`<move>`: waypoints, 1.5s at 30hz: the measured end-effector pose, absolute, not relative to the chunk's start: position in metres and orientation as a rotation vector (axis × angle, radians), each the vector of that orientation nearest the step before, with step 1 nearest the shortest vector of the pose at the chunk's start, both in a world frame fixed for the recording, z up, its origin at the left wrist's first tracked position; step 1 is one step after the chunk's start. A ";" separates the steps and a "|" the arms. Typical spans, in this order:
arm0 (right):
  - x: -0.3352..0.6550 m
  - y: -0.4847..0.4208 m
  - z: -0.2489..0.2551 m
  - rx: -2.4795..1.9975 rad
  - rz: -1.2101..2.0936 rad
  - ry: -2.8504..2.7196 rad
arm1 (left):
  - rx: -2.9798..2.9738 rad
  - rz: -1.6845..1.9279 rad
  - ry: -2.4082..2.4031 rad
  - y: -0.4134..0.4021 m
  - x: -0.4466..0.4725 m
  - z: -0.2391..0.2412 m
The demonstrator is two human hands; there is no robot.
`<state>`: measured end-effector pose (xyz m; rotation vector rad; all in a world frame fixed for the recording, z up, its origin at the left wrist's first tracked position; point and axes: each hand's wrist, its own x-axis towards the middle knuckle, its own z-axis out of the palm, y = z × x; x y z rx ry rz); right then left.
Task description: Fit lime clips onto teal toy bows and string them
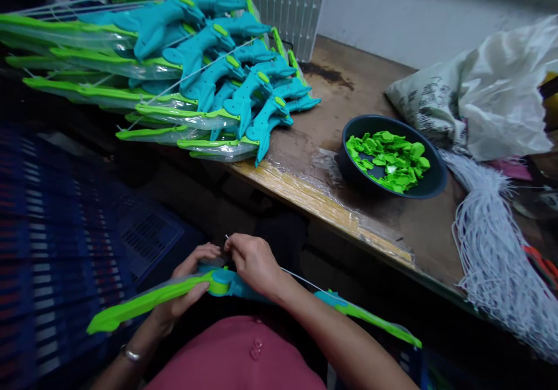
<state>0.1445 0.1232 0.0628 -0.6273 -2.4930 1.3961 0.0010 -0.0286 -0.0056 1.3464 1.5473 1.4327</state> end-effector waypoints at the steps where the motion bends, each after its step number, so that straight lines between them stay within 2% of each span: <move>1: 0.146 0.122 0.054 -0.605 1.390 -2.519 | 1.328 1.460 1.556 -0.031 -0.001 -0.009; 5: 0.158 0.111 0.042 -0.497 1.375 -2.699 | 1.260 1.511 1.532 -0.036 -0.002 -0.015; 7: 0.161 0.106 0.042 -0.474 1.267 -2.850 | 1.209 1.527 1.528 -0.036 -0.001 -0.013; 11: 0.162 0.095 0.032 -0.586 0.978 -3.011 | 1.088 1.588 1.540 -0.044 0.001 -0.002; 17: 0.163 0.074 0.019 -0.738 0.822 -2.992 | 0.885 1.858 1.645 -0.071 -0.001 0.021; 24: 0.162 0.072 0.013 -0.691 0.778 -2.966 | 0.642 1.975 1.671 -0.059 0.003 0.058; 29: 0.151 0.077 0.007 -0.762 0.780 -2.950 | 0.488 2.140 1.400 -0.023 -0.021 0.039; 34: 0.145 0.080 0.007 -0.795 0.797 -2.948 | 0.582 2.031 1.279 -0.007 -0.040 0.023; 40: 0.160 0.083 0.015 -0.809 0.839 -2.899 | 0.885 1.807 1.151 -0.011 -0.034 0.052; 45: 0.167 0.082 0.018 -0.815 0.872 -2.874 | 0.947 1.797 1.135 -0.016 -0.029 0.058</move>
